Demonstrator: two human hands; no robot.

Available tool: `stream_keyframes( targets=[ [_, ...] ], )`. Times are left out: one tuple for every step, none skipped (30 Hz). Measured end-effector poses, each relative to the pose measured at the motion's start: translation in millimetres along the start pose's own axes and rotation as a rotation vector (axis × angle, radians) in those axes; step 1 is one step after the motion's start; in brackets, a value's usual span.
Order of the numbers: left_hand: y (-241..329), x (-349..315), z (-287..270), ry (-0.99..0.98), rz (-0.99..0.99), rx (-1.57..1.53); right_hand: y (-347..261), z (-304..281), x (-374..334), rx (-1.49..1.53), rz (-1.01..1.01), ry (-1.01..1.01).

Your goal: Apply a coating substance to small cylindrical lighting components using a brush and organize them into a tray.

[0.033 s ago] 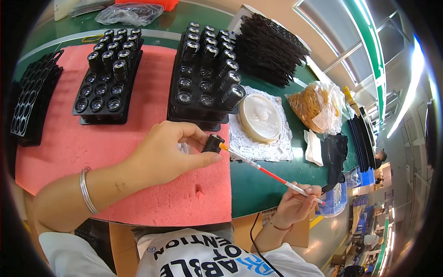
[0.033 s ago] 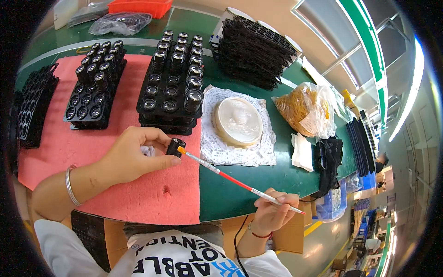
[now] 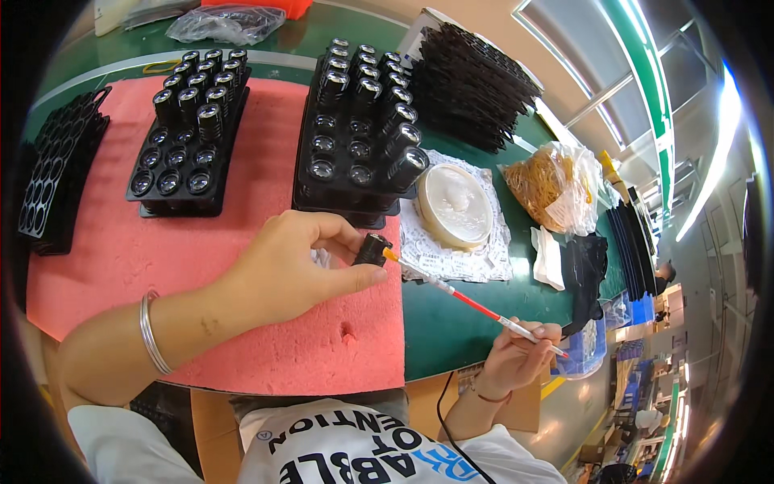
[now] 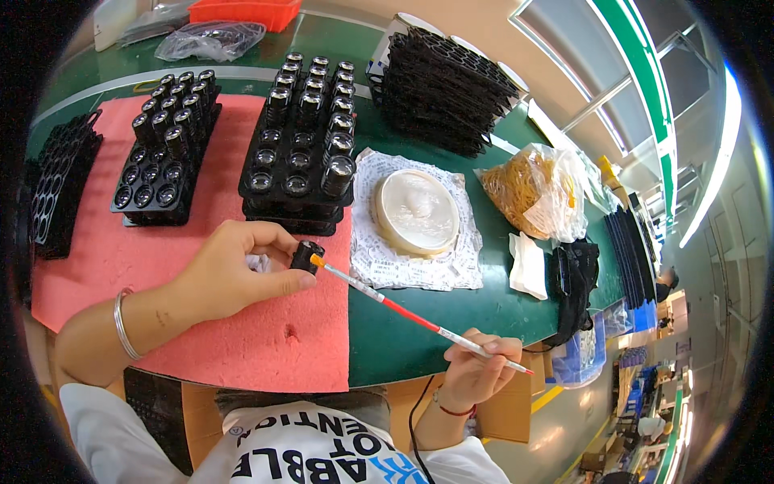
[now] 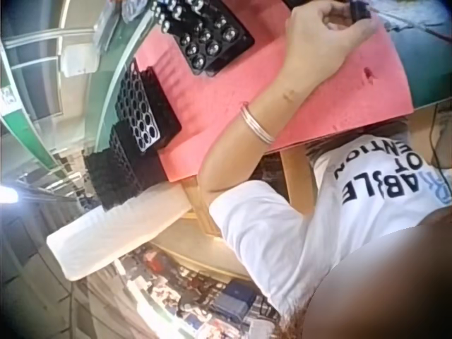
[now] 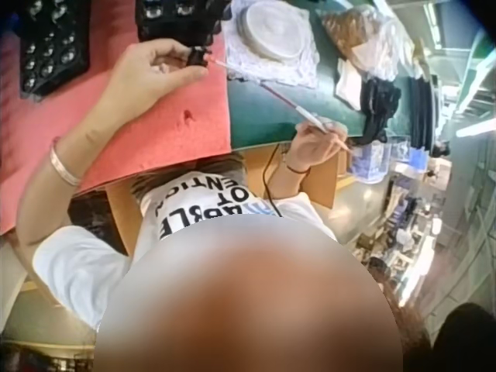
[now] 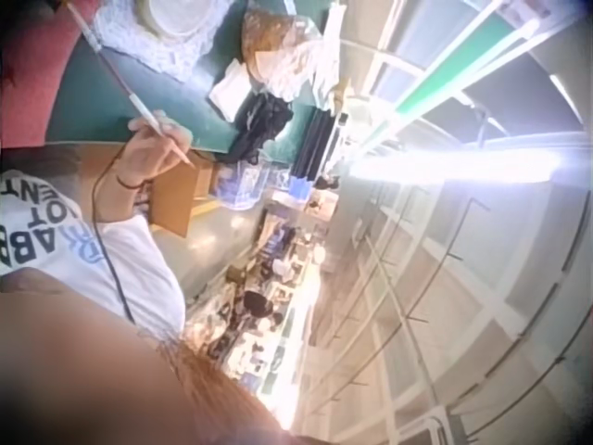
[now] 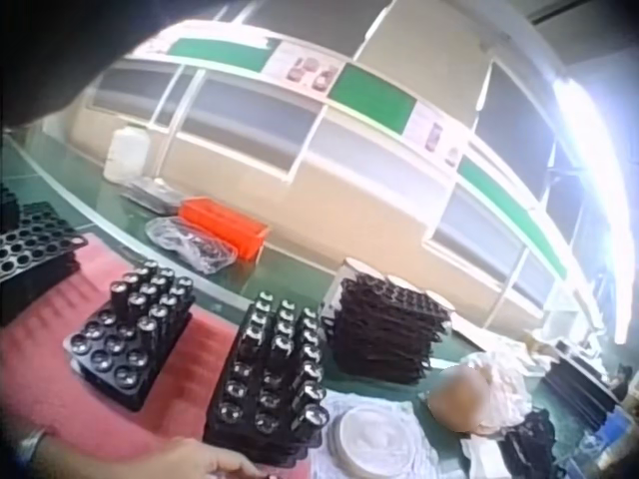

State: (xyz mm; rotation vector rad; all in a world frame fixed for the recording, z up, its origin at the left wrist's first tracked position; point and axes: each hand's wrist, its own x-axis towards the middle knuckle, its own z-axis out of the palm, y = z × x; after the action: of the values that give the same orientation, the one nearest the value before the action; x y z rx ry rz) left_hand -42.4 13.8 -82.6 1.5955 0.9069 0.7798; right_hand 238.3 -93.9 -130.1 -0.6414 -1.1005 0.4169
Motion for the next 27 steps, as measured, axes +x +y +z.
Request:
stream_keyframes(
  targets=[
    [0,0,0,0.000,0.000,0.000,0,0,0,-0.029,0.001,-0.010],
    [0,1,0,-0.008,-0.006,-0.013,0,0,0,-0.029,0.001,-0.010],
    [0,1,-1,-0.016,-0.011,-0.025,0,-1,0,-0.047,0.012,-0.010],
    [1,1,-1,-0.016,-0.010,-0.025,0,-2,0,-0.065,0.024,-0.010],
    [3,1,-2,-0.025,-0.030,-0.030,0,-1,0,-0.065,0.024,-0.010],
    [5,0,-2,-0.035,-0.051,-0.036,0,0,0,-0.065,0.022,-0.004],
    [3,0,-1,-0.035,-0.051,-0.036,1,0,0,-0.064,0.020,0.001],
    [1,1,-1,-0.046,-0.032,-0.053,1,0,0,-0.064,0.019,0.002],
    [0,2,-1,-0.056,-0.014,-0.071,1,0,0,-0.065,0.025,0.007],
    [-1,1,-2,-0.056,-0.013,-0.070,1,0,0,-0.067,0.031,0.012],
    [0,1,-2,-0.063,-0.027,-0.095,0,0,0,-0.068,0.031,0.012],
    [1,1,-2,-0.071,-0.042,-0.119,0,0,1,-0.069,0.026,0.005],
    [1,1,-2,-0.072,-0.042,-0.119,0,0,1,-0.071,0.020,-0.002],
    [1,1,-2,-0.091,-0.041,-0.142,0,-1,1,-0.071,0.018,0.000],
    [1,1,-2,-0.110,-0.041,-0.165,1,-2,1,-0.074,0.009,-0.001],
    [-1,2,-2,-0.113,-0.040,-0.164,1,-2,1,-0.078,0.001,-0.002],
    [-3,2,-1,-0.118,-0.027,-0.194,1,-3,1,-0.078,0.000,-0.002],
    [-5,3,-1,-0.124,-0.015,-0.224,1,-3,1,-0.080,0.000,0.006],
    [-6,3,-1,-0.125,-0.015,-0.223,1,-3,0,-0.083,-0.001,0.014],
    [-6,3,-1,-0.129,-0.009,-0.247,1,-2,0,-0.082,-0.001,0.016],
    [-6,3,-1,-0.134,-0.004,-0.270,1,-1,0,-0.108,-0.006,0.025],
    [-5,3,-2,-0.134,-0.004,-0.269,1,-1,0,-0.135,-0.010,0.034],
    [-4,3,-2,-0.134,-0.002,-0.275,0,-1,0,-0.134,-0.010,0.034],
    [-3,3,-2,-0.134,0.000,-0.281,0,0,-1,-0.112,-0.024,0.051],
    [-2,2,-2,-0.134,-0.001,-0.280,-1,0,-2,-0.090,-0.038,0.068],
    [1,1,-1,-0.121,-0.018,-0.250,0,-4,-2,-0.089,-0.038,0.067],
    [3,0,-1,-0.108,-0.036,-0.220,2,-12,-3,0.049,-0.045,0.092]
  ],
)
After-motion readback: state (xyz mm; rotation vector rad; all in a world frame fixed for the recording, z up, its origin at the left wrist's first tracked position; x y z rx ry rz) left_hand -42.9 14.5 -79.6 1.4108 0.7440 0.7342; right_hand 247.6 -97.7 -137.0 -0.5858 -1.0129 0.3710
